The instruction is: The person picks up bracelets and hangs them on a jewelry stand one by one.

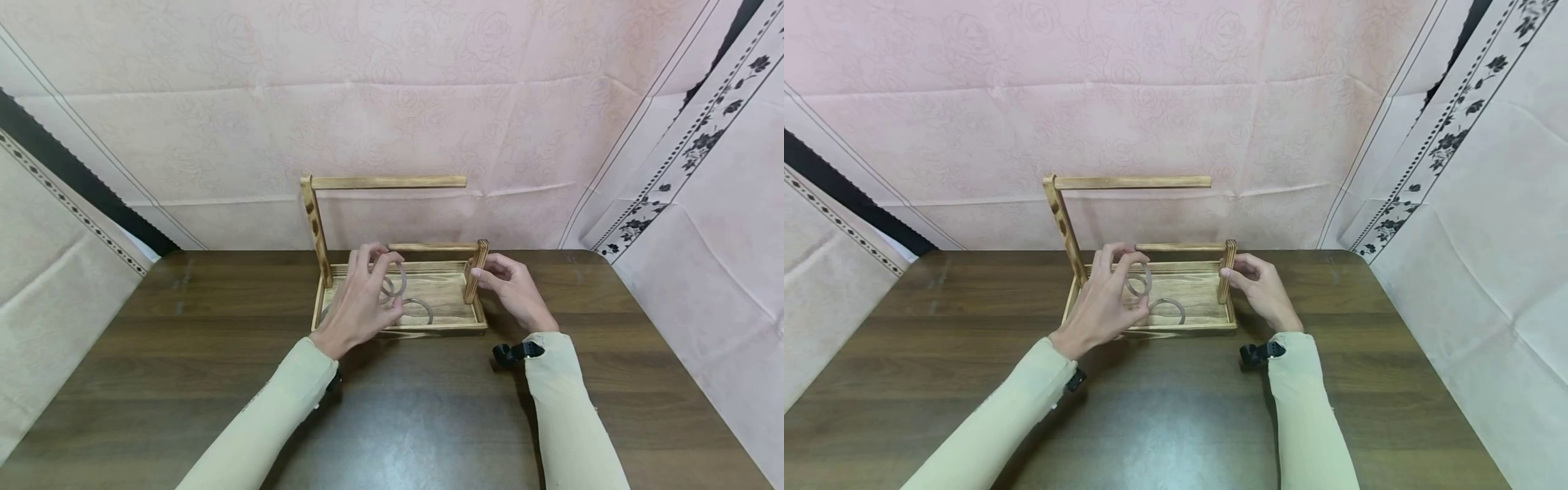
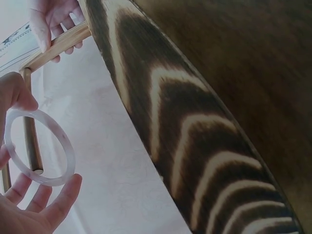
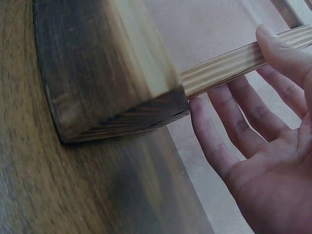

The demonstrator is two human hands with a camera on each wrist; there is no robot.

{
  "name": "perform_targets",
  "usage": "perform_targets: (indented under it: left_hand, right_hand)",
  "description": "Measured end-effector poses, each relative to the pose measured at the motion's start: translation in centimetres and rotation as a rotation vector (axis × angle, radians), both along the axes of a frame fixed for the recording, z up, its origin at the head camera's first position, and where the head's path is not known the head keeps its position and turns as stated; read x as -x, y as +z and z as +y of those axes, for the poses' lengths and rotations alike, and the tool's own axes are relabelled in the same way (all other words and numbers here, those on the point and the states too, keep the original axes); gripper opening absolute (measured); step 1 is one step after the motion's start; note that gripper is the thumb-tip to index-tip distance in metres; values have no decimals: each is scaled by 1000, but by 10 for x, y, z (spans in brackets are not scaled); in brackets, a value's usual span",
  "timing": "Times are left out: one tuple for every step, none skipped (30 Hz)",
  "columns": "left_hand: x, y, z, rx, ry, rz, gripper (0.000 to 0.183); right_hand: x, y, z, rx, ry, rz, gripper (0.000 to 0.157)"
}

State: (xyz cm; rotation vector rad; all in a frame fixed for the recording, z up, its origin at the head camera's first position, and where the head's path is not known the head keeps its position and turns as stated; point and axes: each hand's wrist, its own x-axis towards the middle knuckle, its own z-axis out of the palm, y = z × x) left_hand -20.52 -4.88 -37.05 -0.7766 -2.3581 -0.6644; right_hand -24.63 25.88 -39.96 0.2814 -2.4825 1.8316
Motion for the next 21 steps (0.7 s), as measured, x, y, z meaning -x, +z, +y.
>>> perform_targets:
  left_hand:
    - [1, 0, 0, 0, 1, -4, 60]
    - [1, 0, 0, -1, 2, -7, 60]
    - [2, 1, 0, 0, 4, -11, 60]
    - [2, 1, 0, 1, 7, -13, 60]
    - [3, 1, 0, 4, 11, -14, 61]
    - [4, 1, 0, 4, 12, -14, 61]
    - [4, 2, 0, 6, 14, -14, 61]
    - [5, 2, 0, 7, 15, -13, 61]
    - [5, 2, 1, 9, 16, -11, 61]
    - [6, 2, 1, 10, 16, -10, 62]
    - [7, 3, 1, 8, 15, -8, 62]
    - [7, 3, 1, 7, 13, -6, 62]
    - [8, 3, 1, 4, 10, -6, 62]
    - [8, 3, 1, 2, 8, -6, 62]
    - [9, 4, 1, -1, 7, -7, 63]
    - [10, 4, 1, -5, 6, -7, 63]
    - [11, 4, 2, -8, 5, -7, 64]
    - [11, 5, 2, -10, 4, -8, 64]
    - [12, 5, 2, -12, 4, -8, 65]
    - [12, 6, 3, -12, 4, -9, 65]
    - [12, 7, 3, -13, 3, -11, 65]
  right_hand:
    - [0, 0, 0, 0, 1, 0, 37]
    - [0, 0, 0, 0, 1, -1, 37]
    - [0, 0, 0, -1, 1, -3, 38]
    - [0, 0, 0, -1, 1, -4, 38]
    - [1, 0, 0, -3, 2, -5, 38]
    - [1, 0, 0, -4, 2, -7, 39]
    - [1, 0, 1, -6, 2, -9, 40]
    - [1, 0, 1, -7, 2, -11, 40]
    - [0, 0, 1, -8, 1, -12, 40]
    - [0, 0, 1, -10, 1, -13, 40]
    - [0, 0, 1, -12, 0, -14, 41]
    - [0, 0, 1, -14, -1, -15, 41]
    - [0, 0, 1, -16, -2, -16, 40]
    - [0, 0, 1, -17, -3, -16, 40]
    - [0, 1, 0, -19, -4, -16, 40]
    - [0, 0, 0, -20, -5, -15, 40]
    - [0, 0, 0, -20, -4, -14, 39]
    - [0, 0, 0, -21, -4, -13, 39]
    - [0, 1, 0, -20, -4, -13, 39]
    - [0, 1, -1, -19, -4, -12, 39]
    - [0, 0, -1, -17, -4, -12, 39]
